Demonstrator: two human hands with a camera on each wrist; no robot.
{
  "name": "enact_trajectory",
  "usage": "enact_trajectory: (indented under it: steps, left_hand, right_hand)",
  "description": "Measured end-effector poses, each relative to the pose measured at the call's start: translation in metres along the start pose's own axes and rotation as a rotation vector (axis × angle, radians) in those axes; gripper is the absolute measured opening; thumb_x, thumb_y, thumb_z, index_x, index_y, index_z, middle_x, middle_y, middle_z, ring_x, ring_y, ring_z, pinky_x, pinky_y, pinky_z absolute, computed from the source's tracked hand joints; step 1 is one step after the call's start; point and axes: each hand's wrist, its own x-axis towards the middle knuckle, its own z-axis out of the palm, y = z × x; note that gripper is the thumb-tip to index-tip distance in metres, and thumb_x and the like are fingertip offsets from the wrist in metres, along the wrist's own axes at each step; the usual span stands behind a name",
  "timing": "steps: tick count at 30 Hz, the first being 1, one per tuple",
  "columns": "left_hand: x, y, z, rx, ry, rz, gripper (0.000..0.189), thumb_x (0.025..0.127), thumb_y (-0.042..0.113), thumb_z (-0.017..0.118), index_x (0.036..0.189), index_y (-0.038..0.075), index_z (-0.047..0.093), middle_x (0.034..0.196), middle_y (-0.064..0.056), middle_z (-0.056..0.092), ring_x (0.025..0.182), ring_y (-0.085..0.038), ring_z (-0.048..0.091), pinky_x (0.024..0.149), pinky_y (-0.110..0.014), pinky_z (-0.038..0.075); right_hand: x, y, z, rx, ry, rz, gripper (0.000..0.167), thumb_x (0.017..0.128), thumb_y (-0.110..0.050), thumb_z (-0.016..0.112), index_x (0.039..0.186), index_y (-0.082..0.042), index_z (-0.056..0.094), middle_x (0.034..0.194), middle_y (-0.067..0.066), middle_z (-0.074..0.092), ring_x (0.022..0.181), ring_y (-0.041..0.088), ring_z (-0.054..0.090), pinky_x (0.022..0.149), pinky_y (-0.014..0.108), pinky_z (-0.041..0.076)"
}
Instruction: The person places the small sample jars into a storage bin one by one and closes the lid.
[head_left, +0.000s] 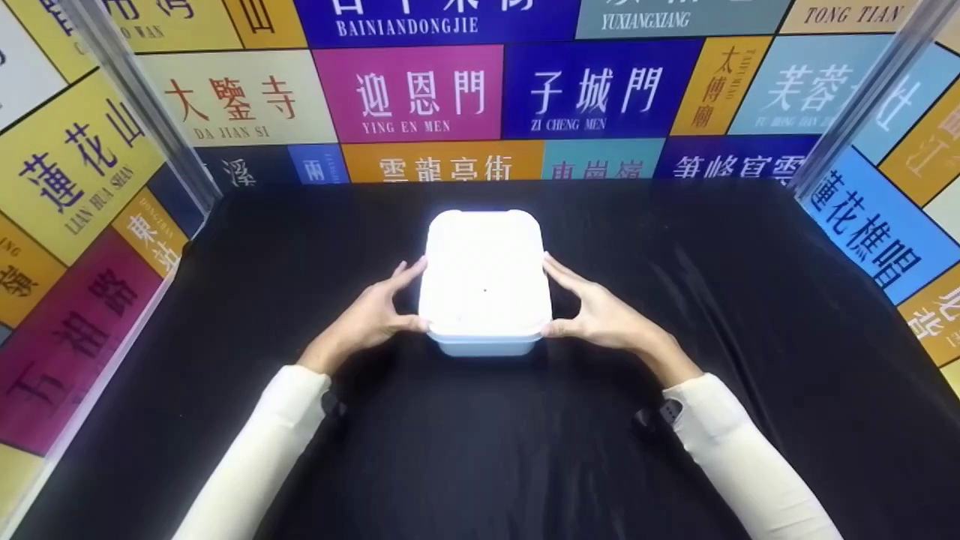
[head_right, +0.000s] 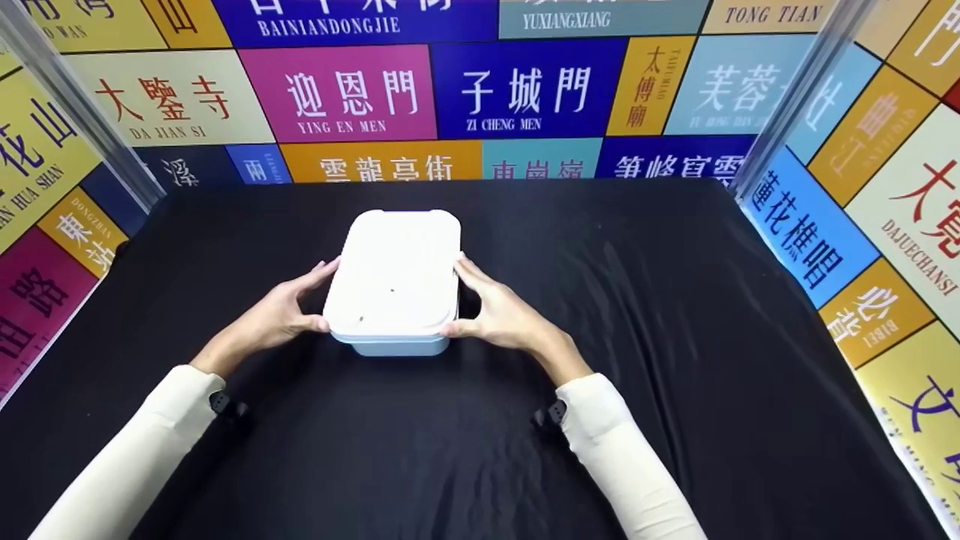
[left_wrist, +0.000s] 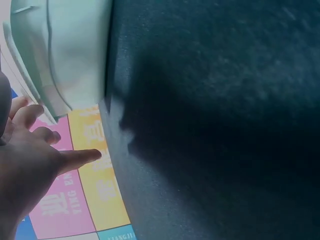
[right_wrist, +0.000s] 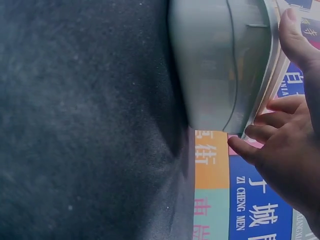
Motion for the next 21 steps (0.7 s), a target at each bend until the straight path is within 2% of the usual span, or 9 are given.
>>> enact_trajectory:
  steps: [5,15,21]
  left_hand:
    - [0.0002,-0.0018,0.0023,0.007,-0.008,0.01,0.107,0.068,0.045,0.08,0.158,0.021,0.028,0.165,-0.008,0.025,0.156,-0.032,0.012,0.13,-0.052,0.017]
    - [-0.002,-0.0021,0.0057,0.018,-0.012,-0.009,0.107,0.071,0.042,0.083,0.159,0.023,0.026,0.165,-0.011,0.024,0.156,-0.032,0.013,0.13,-0.053,0.017]
    - [-0.0027,-0.0002,0.0045,0.036,-0.022,-0.048,0.105,0.073,0.04,0.083,0.159,0.026,0.025,0.164,-0.013,0.025,0.156,-0.032,0.015,0.13,-0.052,0.018]
  right_hand:
    - [-0.0006,0.0006,0.0005,-0.003,-0.002,0.017,0.107,0.079,-0.048,0.082,0.161,-0.024,0.018,0.169,-0.005,0.013,0.157,0.026,0.014,0.129,0.059,0.018]
    - [-0.0025,0.0032,0.0007,-0.002,-0.021,-0.014,0.107,0.079,-0.044,0.083,0.161,-0.017,0.018,0.17,0.001,0.012,0.157,0.027,0.012,0.129,0.057,0.017]
    - [-0.0019,0.0024,0.001,0.035,-0.027,-0.006,0.107,0.079,-0.043,0.084,0.161,-0.017,0.019,0.169,-0.002,0.012,0.156,0.026,0.017,0.128,0.053,0.025]
